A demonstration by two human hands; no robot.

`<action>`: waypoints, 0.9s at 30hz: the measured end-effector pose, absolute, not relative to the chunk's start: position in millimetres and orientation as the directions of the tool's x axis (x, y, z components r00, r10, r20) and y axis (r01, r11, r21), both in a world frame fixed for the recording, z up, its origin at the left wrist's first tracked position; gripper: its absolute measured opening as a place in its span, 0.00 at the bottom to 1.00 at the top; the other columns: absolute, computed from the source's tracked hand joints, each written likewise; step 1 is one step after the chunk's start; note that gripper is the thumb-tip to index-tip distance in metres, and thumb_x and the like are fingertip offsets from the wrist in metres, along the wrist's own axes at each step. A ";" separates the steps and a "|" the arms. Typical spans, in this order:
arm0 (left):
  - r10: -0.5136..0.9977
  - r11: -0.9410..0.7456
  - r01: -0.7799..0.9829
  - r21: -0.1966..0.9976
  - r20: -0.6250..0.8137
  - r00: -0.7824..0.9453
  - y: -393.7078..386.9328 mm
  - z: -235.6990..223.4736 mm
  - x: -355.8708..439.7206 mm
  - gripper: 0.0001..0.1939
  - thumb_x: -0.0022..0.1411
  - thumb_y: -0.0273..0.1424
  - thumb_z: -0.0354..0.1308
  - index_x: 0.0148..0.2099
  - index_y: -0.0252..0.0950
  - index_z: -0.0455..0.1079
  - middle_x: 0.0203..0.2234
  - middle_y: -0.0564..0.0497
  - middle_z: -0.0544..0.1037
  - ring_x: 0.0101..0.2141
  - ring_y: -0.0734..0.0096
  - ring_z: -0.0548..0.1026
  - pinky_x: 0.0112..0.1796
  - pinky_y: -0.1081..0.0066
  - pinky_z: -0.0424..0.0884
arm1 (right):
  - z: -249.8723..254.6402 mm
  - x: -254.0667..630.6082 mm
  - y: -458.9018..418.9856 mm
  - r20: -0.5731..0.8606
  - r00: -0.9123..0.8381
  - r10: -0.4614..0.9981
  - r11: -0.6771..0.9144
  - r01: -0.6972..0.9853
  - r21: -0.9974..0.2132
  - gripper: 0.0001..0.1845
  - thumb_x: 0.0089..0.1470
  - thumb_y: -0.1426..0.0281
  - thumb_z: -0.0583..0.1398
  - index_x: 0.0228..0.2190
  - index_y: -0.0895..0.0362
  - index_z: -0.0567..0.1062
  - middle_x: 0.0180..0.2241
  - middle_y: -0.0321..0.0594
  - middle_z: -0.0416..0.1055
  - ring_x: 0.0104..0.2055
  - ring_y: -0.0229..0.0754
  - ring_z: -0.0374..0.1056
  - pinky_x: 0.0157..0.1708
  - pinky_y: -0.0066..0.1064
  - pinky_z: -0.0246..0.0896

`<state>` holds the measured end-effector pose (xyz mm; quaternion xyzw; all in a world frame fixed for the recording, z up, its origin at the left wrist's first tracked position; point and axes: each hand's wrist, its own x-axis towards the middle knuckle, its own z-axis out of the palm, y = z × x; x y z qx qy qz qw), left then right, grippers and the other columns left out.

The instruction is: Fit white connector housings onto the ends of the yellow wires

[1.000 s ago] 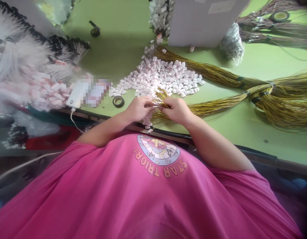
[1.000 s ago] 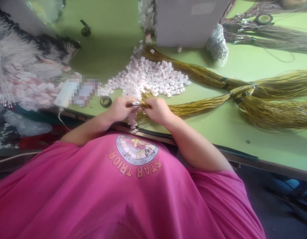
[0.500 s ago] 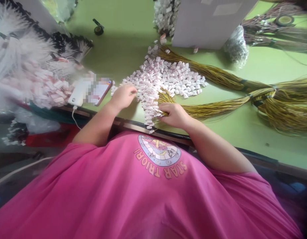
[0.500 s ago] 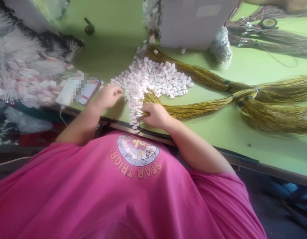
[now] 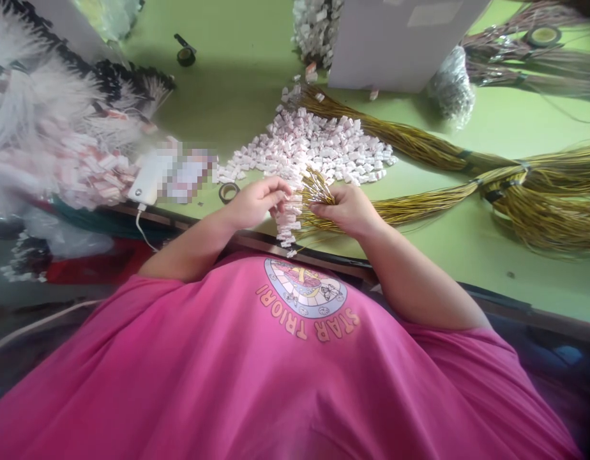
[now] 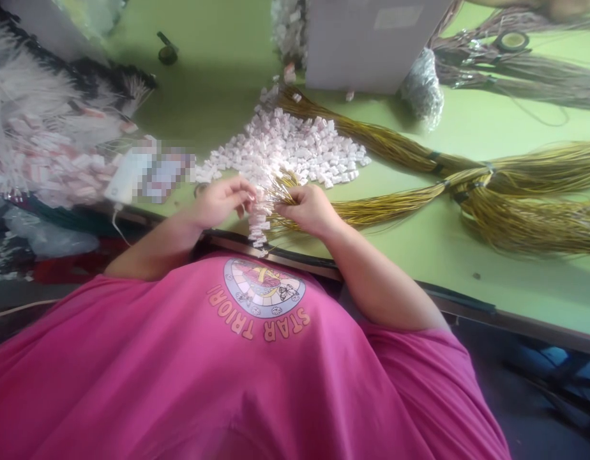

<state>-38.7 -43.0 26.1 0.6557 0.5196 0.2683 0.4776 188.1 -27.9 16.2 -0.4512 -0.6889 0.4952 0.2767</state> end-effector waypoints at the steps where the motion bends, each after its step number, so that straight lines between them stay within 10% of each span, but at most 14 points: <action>1: 0.926 0.061 0.343 0.937 -0.182 0.332 -46.2 24.8 -32.2 0.07 0.64 0.29 0.51 0.42 0.34 0.68 0.27 0.51 0.75 0.25 0.76 0.73 0.28 0.73 0.70 | 17.6 187.5 -28.9 -0.053 -0.424 0.904 0.115 0.362 -0.925 0.11 0.42 0.64 0.62 0.22 0.61 0.75 0.21 0.33 0.64 0.25 0.34 0.58 0.28 0.29 0.54; 11: 0.898 0.322 -0.038 0.946 -0.292 0.329 -48.7 8.9 -12.1 0.15 0.59 0.42 0.60 0.38 0.33 0.68 0.24 0.52 0.74 0.22 0.79 0.73 0.23 0.77 0.71 | 17.5 183.0 -32.9 0.049 -0.394 0.918 0.245 0.465 -0.851 0.09 0.43 0.67 0.59 0.18 0.60 0.69 0.18 0.32 0.56 0.24 0.32 0.52 0.25 0.27 0.48; 27: 0.941 0.249 0.108 0.962 -0.267 0.208 -60.5 22.6 0.6 0.08 0.53 0.28 0.65 0.33 0.32 0.70 0.18 0.55 0.73 0.19 0.77 0.72 0.23 0.75 0.70 | 12.0 179.2 -34.9 0.062 -0.427 0.902 0.319 0.563 -0.763 0.09 0.42 0.68 0.58 0.16 0.59 0.67 0.17 0.32 0.56 0.23 0.32 0.51 0.24 0.27 0.44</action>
